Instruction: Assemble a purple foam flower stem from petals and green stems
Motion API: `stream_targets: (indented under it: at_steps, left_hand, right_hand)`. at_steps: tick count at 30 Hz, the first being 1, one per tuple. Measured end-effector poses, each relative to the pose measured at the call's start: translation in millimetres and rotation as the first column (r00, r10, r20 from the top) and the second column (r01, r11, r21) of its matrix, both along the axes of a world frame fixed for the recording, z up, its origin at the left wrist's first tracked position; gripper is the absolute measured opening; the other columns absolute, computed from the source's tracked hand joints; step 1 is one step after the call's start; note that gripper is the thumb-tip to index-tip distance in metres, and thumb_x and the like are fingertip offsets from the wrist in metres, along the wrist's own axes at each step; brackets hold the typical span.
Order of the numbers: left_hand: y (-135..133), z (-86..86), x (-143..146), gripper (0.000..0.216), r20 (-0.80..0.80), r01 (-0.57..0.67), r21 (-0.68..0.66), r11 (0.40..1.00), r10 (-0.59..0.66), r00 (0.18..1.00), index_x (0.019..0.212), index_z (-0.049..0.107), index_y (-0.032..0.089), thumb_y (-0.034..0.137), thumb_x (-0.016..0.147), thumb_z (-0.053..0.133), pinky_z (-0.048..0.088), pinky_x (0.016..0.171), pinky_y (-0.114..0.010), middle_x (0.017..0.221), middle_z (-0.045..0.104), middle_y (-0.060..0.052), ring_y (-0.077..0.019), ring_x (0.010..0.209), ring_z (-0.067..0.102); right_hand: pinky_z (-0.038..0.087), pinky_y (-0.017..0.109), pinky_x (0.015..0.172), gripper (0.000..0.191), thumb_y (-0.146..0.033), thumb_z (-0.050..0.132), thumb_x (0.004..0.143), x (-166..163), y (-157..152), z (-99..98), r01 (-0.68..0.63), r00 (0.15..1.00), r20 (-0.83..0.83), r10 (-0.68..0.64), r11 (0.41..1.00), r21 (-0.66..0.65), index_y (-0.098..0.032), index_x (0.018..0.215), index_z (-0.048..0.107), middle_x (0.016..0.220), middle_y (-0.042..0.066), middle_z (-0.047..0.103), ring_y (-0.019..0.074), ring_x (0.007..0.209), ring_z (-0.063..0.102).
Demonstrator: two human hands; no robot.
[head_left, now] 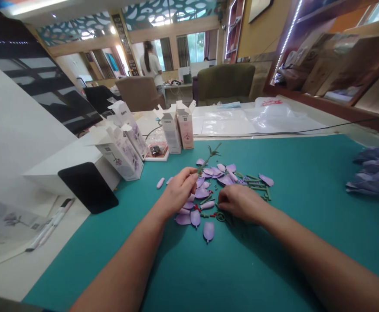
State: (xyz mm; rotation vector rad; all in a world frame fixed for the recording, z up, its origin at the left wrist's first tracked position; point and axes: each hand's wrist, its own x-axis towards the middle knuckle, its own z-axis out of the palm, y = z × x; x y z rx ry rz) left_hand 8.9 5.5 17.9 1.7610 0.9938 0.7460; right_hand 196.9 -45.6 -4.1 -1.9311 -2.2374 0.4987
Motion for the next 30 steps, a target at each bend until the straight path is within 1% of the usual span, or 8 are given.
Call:
stream_targets:
  at_steps: [4, 7, 10, 13, 16, 19, 24, 30]
  left_hand:
    - [0.7, -2.0, -0.1, 0.024, -0.003, 0.03, 0.0, 1.0, -0.03, 1.0, 0.095, 0.051, 0.017, 0.037, 0.088, 0.041, 0.031, 0.047, -0.02, 0.06, 0.047, 0.006, -0.0083, 0.049, 0.038]
    - [-0.5, -0.5, 0.0, 0.024, -0.001, 0.032, 0.006, 0.999, -0.032, 0.999, 0.092, 0.052, 0.017, 0.037, 0.088, 0.04, 0.032, 0.048, -0.02, 0.06, 0.048, 0.006, -0.0083, 0.049, 0.038]
    - [-2.5, 2.3, 0.4, 0.023, -0.019, 0.03, 0.007, 1.0, -0.03, 0.999, 0.09, 0.051, 0.017, 0.036, 0.088, 0.04, 0.034, 0.048, -0.02, 0.061, 0.05, 0.005, -0.0081, 0.048, 0.039]
    - [-4.2, 4.4, 0.3, 0.021, -0.031, 0.039, 0.015, 0.999, -0.039, 0.999, 0.09, 0.051, 0.017, 0.035, 0.088, 0.039, 0.035, 0.049, -0.02, 0.064, 0.052, 0.005, -0.0081, 0.049, 0.041]
    - [-5.5, 5.6, -0.5, 0.021, -0.04, 0.046, 0.058, 0.997, -0.043, 0.998, 0.092, 0.053, 0.017, 0.034, 0.088, 0.04, 0.037, 0.052, -0.021, 0.065, 0.053, 0.004, -0.0095, 0.054, 0.045]
    - [-7.5, 7.5, -0.9, 0.024, -0.065, 0.053, 0.119, 0.992, -0.045, 0.997, 0.094, 0.055, 0.017, 0.037, 0.089, 0.042, 0.039, 0.057, -0.022, 0.068, 0.054, 0.002, -0.0117, 0.062, 0.049]
    - [-11.7, 9.7, 0.5, 0.027, -0.126, 0.071, 0.304, 0.95, -0.033, 0.991, 0.095, 0.058, 0.017, 0.037, 0.09, 0.041, 0.041, 0.069, -0.024, 0.081, 0.06, -0.001, -0.0147, 0.077, 0.054]
    - [-13.4, 6.6, 2.4, 0.023, -0.211, 0.12, 0.475, 0.872, -0.019, 0.977, 0.096, 0.058, 0.016, 0.031, 0.091, 0.041, 0.041, 0.07, -0.025, 0.084, 0.064, -0.003, -0.0156, 0.077, 0.057]
  right_hand:
    - [0.028, 0.028, 0.055, 0.014, -0.016, 0.057, 0.072, -8.0, -1.7, -3.0, -0.036, 0.992, 0.125, 0.029, 0.998, 0.06, -0.021, 0.075, 0.07, 0.08, 0.008, 0.069, 0.0212, 0.073, 0.059]
    - [0.027, 0.028, 0.055, 0.014, -0.013, 0.054, 0.072, -8.8, -1.9, -3.2, -0.057, 0.991, 0.13, 0.042, 0.992, 0.115, -0.019, 0.071, 0.067, 0.078, 0.009, 0.068, 0.0209, 0.072, 0.058]
    - [0.027, 0.028, 0.054, 0.011, -0.014, 0.054, 0.072, -7.7, -2.5, -0.3, 0.001, 1.0, 0.008, -0.003, 0.991, 0.136, -0.019, 0.072, 0.064, 0.071, 0.006, 0.066, 0.0179, 0.065, 0.055]
    - [0.031, 0.027, 0.055, 0.009, -0.015, 0.054, 0.072, -6.3, -2.6, 2.4, 0.057, 0.956, -0.293, -0.017, 0.99, 0.127, -0.02, 0.072, 0.061, 0.066, 0.001, 0.063, 0.0151, 0.06, 0.052]
    - [0.038, 0.028, 0.058, 0.001, -0.021, 0.061, 0.069, -6.0, -1.4, 3.3, 0.081, 0.748, -0.664, 0.008, 0.991, 0.104, -0.022, 0.07, 0.062, 0.065, -0.002, 0.062, 0.0155, 0.061, 0.053]
    - [0.041, 0.03, 0.062, 0.007, -0.028, 0.068, 0.065, -7.2, -0.6, 6.1, 0.105, 0.512, -0.858, -0.027, 0.994, 0.031, -0.022, 0.069, 0.066, 0.067, -0.001, 0.064, 0.017, 0.066, 0.055]
    - [0.043, 0.03, 0.066, 0.012, -0.031, 0.072, 0.065, -10.0, -2.6, 11.5, 0.161, 0.303, -0.949, -0.086, 0.986, -0.037, -0.022, 0.072, 0.071, 0.071, 0.0, 0.066, 0.0151, 0.068, 0.055]
    - [0.043, 0.028, 0.066, 0.024, -0.035, 0.08, 0.058, -12.6, -2.5, 9.3, 0.156, 0.073, -0.986, -0.151, 0.978, -0.138, -0.021, 0.075, 0.071, 0.071, -0.001, 0.065, 0.012, 0.066, 0.054]
